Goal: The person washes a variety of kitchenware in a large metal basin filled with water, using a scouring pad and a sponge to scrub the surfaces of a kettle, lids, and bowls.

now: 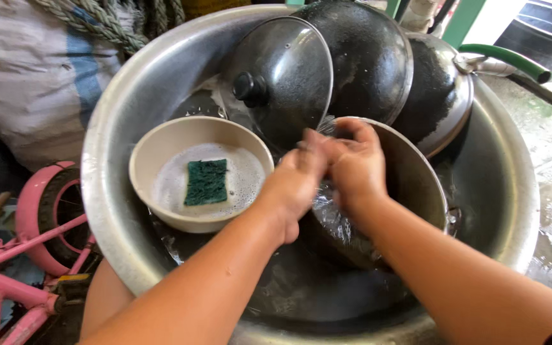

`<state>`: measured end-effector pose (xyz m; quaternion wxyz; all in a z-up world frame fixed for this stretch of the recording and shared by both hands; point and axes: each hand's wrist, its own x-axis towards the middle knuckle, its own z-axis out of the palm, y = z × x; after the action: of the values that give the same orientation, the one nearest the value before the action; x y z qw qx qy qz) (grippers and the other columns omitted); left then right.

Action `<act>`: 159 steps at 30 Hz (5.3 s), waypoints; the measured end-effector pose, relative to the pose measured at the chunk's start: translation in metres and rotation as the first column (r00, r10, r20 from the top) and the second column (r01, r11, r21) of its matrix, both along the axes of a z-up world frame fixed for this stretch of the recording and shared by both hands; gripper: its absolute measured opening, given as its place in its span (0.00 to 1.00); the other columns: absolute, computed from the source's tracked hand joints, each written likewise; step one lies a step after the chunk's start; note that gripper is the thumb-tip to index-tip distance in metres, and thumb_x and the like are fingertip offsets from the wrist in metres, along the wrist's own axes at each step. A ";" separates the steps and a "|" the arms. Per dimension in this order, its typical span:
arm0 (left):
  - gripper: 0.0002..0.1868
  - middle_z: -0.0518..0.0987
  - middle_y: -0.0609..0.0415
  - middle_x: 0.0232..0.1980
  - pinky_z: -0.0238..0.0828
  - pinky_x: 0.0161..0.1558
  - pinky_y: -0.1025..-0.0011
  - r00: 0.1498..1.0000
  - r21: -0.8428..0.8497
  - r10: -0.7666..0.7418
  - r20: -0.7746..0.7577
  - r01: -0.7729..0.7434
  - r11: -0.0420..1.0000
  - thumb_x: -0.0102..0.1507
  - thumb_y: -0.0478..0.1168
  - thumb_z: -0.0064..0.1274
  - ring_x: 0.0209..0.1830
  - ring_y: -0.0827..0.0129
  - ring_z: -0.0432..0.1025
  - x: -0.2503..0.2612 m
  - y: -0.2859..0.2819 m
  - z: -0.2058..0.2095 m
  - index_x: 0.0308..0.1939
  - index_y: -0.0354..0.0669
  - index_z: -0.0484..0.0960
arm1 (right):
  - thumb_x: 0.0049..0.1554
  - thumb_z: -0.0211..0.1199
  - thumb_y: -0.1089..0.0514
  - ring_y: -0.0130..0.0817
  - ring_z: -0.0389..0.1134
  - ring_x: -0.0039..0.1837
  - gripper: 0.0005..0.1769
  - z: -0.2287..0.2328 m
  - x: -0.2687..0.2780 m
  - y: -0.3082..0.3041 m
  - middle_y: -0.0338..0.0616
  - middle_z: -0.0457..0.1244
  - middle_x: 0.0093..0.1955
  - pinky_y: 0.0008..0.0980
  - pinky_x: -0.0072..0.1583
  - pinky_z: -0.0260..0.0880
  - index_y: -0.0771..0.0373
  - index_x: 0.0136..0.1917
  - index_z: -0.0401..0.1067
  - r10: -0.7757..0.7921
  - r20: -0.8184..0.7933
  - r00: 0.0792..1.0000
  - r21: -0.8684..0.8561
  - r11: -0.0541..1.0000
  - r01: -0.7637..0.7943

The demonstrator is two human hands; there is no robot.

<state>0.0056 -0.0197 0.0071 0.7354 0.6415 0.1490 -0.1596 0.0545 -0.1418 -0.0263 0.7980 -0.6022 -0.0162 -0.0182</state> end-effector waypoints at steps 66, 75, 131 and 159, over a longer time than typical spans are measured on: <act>0.44 0.77 0.40 0.62 0.74 0.50 0.66 0.942 0.325 0.090 0.322 -0.199 0.924 0.55 0.26 0.40 0.53 0.55 0.77 -0.048 -0.013 0.021 0.77 0.47 0.56 | 0.54 0.64 0.59 0.56 0.71 0.47 0.13 0.018 0.033 -0.048 0.61 0.69 0.41 0.45 0.52 0.70 0.63 0.51 0.83 0.153 0.694 0.704 -0.688 0.428 0.586; 0.44 0.74 0.32 0.63 0.62 0.62 0.59 0.825 0.500 -0.011 0.565 -0.331 0.800 0.55 0.25 0.45 0.64 0.40 0.67 -0.033 -0.023 -0.006 0.77 0.41 0.59 | 0.54 0.58 0.57 0.57 0.71 0.52 0.14 -0.042 0.008 -0.140 0.60 0.69 0.47 0.46 0.58 0.69 0.65 0.47 0.81 -0.209 0.361 0.909 -0.894 0.199 0.401; 0.31 0.85 0.45 0.52 0.72 0.53 0.70 0.917 0.226 0.217 0.335 -0.301 0.926 0.55 0.24 0.39 0.51 0.63 0.78 0.008 -0.010 -0.015 0.60 0.43 0.81 | 0.49 0.65 0.62 0.44 0.74 0.49 0.15 -0.027 -0.053 -0.068 0.50 0.73 0.47 0.38 0.53 0.72 0.57 0.51 0.82 0.557 -0.482 0.676 -0.831 -0.045 -0.555; 0.24 0.84 0.45 0.45 0.72 0.49 0.65 0.961 0.424 0.113 0.254 -0.216 0.880 0.56 0.25 0.41 0.47 0.57 0.78 -0.003 -0.010 -0.019 0.51 0.43 0.83 | 0.57 0.52 0.62 0.55 0.69 0.58 0.17 -0.071 0.038 -0.084 0.59 0.65 0.59 0.45 0.58 0.70 0.64 0.59 0.72 0.524 -0.066 0.849 -0.965 -0.249 0.078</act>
<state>0.0028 -0.0302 -0.0117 0.5909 0.7919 0.1531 0.0147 0.0926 -0.2261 -0.0973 0.0017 -0.9546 -0.2955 0.0368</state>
